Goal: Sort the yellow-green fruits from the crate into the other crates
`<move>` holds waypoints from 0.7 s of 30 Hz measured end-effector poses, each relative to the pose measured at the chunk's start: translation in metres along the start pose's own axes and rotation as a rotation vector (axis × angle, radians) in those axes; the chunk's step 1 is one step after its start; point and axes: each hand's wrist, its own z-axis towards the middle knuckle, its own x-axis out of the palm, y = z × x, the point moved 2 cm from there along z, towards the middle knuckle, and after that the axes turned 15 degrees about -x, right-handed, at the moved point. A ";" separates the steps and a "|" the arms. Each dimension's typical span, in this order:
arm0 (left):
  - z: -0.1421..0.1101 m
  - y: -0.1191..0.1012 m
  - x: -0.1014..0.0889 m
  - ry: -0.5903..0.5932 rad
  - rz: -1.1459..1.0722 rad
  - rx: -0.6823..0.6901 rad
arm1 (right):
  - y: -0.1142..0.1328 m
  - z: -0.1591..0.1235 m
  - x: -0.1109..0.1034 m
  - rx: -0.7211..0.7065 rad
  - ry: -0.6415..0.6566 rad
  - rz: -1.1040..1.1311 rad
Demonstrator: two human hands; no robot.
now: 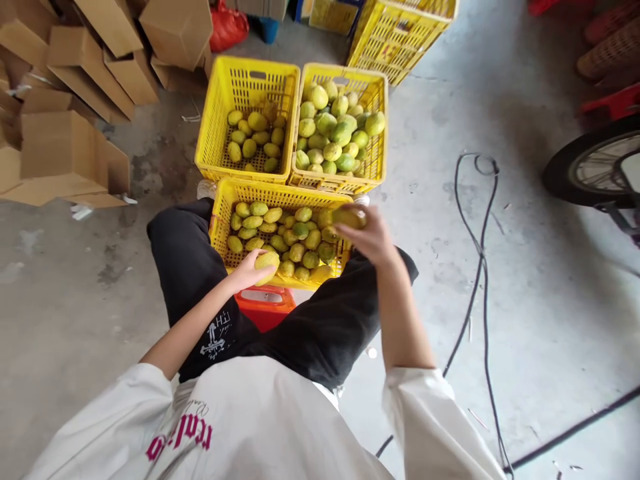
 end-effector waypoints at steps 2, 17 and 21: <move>0.000 -0.001 0.000 -0.002 -0.011 -0.035 | 0.002 0.032 -0.041 -0.130 -0.141 -0.239; -0.007 -0.037 -0.007 -0.317 0.069 0.208 | -0.004 -0.026 0.030 0.043 0.240 -0.283; 0.021 -0.127 -0.066 -0.501 0.038 0.365 | 0.003 -0.023 0.033 -0.033 0.389 -0.284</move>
